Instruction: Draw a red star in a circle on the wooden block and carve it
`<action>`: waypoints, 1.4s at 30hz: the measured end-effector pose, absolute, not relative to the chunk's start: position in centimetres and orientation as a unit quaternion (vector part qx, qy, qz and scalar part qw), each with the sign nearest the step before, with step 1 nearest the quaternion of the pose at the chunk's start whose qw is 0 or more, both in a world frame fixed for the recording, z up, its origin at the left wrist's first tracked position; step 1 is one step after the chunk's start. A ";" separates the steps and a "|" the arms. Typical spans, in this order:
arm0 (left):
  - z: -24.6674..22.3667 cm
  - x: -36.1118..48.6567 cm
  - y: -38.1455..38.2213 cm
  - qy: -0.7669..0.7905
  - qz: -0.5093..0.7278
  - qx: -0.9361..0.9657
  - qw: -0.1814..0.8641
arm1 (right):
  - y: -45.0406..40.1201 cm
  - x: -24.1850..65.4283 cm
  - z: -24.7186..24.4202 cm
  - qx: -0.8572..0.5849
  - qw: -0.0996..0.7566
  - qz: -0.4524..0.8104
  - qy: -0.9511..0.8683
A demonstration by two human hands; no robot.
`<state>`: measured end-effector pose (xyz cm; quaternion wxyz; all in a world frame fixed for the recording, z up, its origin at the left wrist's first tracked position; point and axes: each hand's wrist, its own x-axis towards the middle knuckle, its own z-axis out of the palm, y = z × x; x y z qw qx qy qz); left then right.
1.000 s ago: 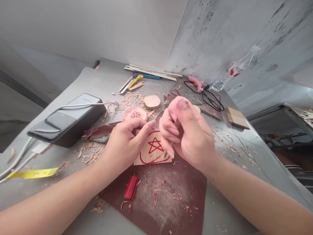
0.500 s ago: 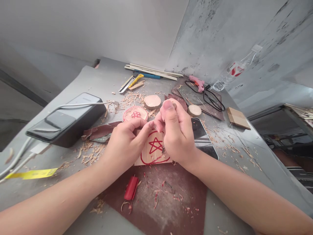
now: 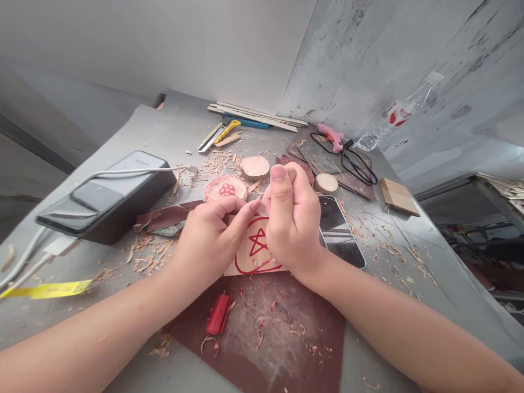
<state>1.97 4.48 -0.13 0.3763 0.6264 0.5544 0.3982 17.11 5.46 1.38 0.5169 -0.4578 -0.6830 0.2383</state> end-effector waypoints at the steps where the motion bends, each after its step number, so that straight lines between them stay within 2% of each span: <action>1: -0.2 2.0 4.5 0.557 0.398 0.625 0.376 | 5.6 17.0 1.3 -0.474 0.504 0.242 -0.680; 4: -0.3 2.0 4.4 0.565 0.395 0.622 0.372 | 5.7 16.8 1.4 -0.510 0.463 0.232 -0.687; 11: -0.3 2.1 4.1 0.570 0.392 0.623 0.366 | 5.5 17.0 1.6 -0.537 0.424 0.206 -0.700; 17: -0.4 2.5 3.9 0.568 0.396 0.628 0.356 | 6.1 18.4 2.7 -0.489 0.391 0.202 -0.753; 25: -0.5 2.3 4.1 0.570 0.393 0.634 0.344 | 5.9 20.3 2.7 -0.460 0.419 0.101 -0.777; 31: -0.8 2.3 4.0 0.575 0.390 0.637 0.333 | 5.9 19.7 1.6 -0.530 0.378 0.141 -0.746; 37: -0.7 2.2 4.1 0.572 0.386 0.644 0.329 | 6.1 20.1 2.0 -0.499 0.418 0.155 -0.743; 42: -0.9 2.1 4.0 0.569 0.382 0.649 0.330 | 5.3 20.2 2.8 -0.447 0.476 0.075 -0.753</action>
